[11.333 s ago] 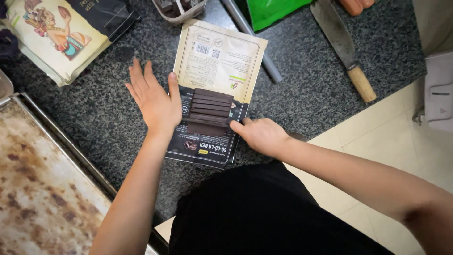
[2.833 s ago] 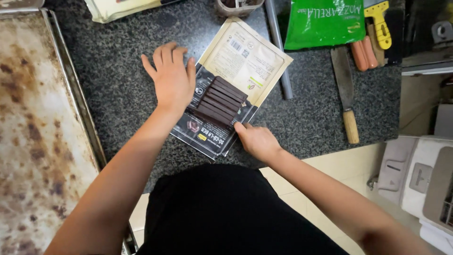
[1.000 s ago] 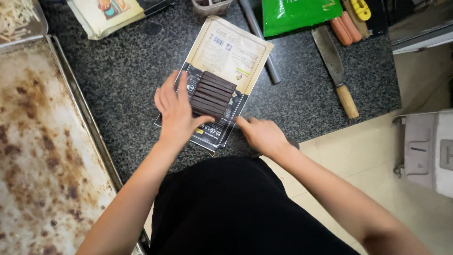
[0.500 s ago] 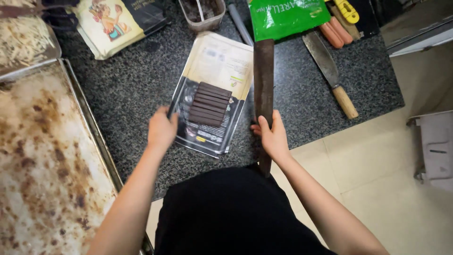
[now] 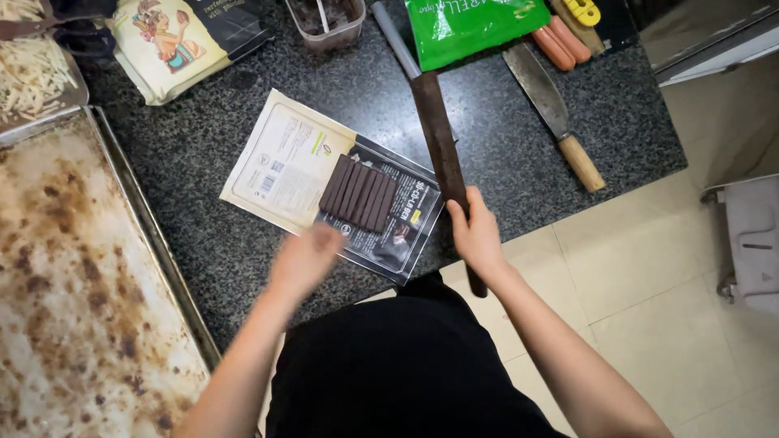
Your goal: The recorder takes a bar of dark chocolate out of a package and cuts it into pieces using a knife.
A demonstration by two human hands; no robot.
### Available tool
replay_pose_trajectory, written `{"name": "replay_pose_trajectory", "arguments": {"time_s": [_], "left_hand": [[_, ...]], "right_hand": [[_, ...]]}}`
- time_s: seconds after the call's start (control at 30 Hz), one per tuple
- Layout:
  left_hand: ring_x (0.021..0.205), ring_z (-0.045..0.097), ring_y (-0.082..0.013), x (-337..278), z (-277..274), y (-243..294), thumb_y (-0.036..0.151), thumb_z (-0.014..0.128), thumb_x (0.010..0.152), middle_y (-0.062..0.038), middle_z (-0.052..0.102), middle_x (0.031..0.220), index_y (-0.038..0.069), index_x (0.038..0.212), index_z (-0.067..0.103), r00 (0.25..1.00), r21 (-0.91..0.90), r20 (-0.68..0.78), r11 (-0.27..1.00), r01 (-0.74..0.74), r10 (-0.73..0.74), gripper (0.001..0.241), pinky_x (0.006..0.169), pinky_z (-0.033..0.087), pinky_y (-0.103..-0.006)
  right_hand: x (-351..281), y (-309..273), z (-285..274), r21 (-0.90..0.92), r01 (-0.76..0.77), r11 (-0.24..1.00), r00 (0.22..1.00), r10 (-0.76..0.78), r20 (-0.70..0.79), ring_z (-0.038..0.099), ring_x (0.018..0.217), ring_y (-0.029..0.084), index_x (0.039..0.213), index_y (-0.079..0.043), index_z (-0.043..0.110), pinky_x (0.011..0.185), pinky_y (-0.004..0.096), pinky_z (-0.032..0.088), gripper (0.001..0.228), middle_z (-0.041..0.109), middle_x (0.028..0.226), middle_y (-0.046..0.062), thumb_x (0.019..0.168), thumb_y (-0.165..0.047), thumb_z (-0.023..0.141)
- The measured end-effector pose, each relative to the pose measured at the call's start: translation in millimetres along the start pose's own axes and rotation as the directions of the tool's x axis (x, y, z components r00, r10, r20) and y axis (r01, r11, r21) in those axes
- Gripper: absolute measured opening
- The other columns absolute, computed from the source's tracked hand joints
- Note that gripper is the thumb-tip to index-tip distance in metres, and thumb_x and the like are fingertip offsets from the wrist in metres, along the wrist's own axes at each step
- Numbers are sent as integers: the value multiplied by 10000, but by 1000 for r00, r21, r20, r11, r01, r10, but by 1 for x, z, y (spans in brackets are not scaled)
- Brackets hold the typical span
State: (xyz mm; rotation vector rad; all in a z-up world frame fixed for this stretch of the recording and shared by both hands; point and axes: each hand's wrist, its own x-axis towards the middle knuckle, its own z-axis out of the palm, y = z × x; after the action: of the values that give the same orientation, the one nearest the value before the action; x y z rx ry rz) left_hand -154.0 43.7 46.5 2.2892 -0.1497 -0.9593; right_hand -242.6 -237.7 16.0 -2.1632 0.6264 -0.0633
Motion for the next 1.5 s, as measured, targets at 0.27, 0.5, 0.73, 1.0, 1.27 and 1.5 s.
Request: {"name": "replay_pose_trajectory", "arguments": {"time_s": [0.27, 0.5, 0.73, 1.0, 1.27, 1.5], "left_hand": [[1371, 489, -383, 29, -40, -68, -8, 729, 615, -152, 553, 1472, 87, 1278, 651, 784, 666, -141, 644, -377, 605, 674, 1105, 416, -480], [1259, 636, -327, 25, -8, -102, 102, 619, 852, -114, 570, 1492, 102, 1075, 694, 814, 680, -161, 660, -318, 558, 235, 965, 538, -419], [938, 729, -277, -5, 14, -92, 70, 622, 812, -156, 648, 1366, 99, 1041, 706, 807, 721, -135, 616, -318, 575, 245, 801, 557, -408], [1032, 601, -332, -19, 6, -43, 355, 865, 753, -134, 632, 1074, 28, 1063, 601, 796, 471, -317, 814, -340, 516, 523, 923, 461, -456], [1244, 443, -432, 22, 20, -39, 507, 907, 661, -285, 452, 1350, -50, 1213, 489, 745, 427, -422, 838, -340, 517, 889, 1071, 366, -556], [1228, 440, -422, 34, 27, -49, 582, 887, 667, -264, 453, 1369, -57, 1227, 471, 736, 434, -434, 836, -335, 520, 946, 1072, 358, -552]], "right_hand": [[-2, -14, -5, 17, 72, 997, 992, -73, 100, 732, 768, 337, 1115, -72, 579, 670, 422, 537, 147, 741, 852, 159, 1016, -181, 582], [31, -19, -6, -220, 256, 941, 957, -214, 195, 698, 846, 393, 1059, -56, 584, 718, 495, 529, 153, 709, 886, 179, 1011, -198, 612], [82, -32, -11, -263, 557, 787, 814, -456, 359, 663, 941, 415, 1110, -74, 625, 775, 519, 527, 181, 692, 1069, 150, 986, -204, 605], [120, -56, -7, -215, 700, 681, 644, -470, 604, 678, 948, 349, 1094, -101, 628, 754, 465, 553, 172, 656, 1205, 24, 972, -221, 607], [124, -54, -5, -193, 695, 692, 597, -408, 691, 682, 977, 341, 1101, -114, 630, 770, 462, 558, 172, 665, 1193, 20, 960, -211, 620], [119, -51, -7, -206, 667, 716, 626, -389, 676, 693, 974, 334, 1145, -108, 638, 779, 454, 569, 205, 670, 1253, 19, 964, -198, 611]]}}
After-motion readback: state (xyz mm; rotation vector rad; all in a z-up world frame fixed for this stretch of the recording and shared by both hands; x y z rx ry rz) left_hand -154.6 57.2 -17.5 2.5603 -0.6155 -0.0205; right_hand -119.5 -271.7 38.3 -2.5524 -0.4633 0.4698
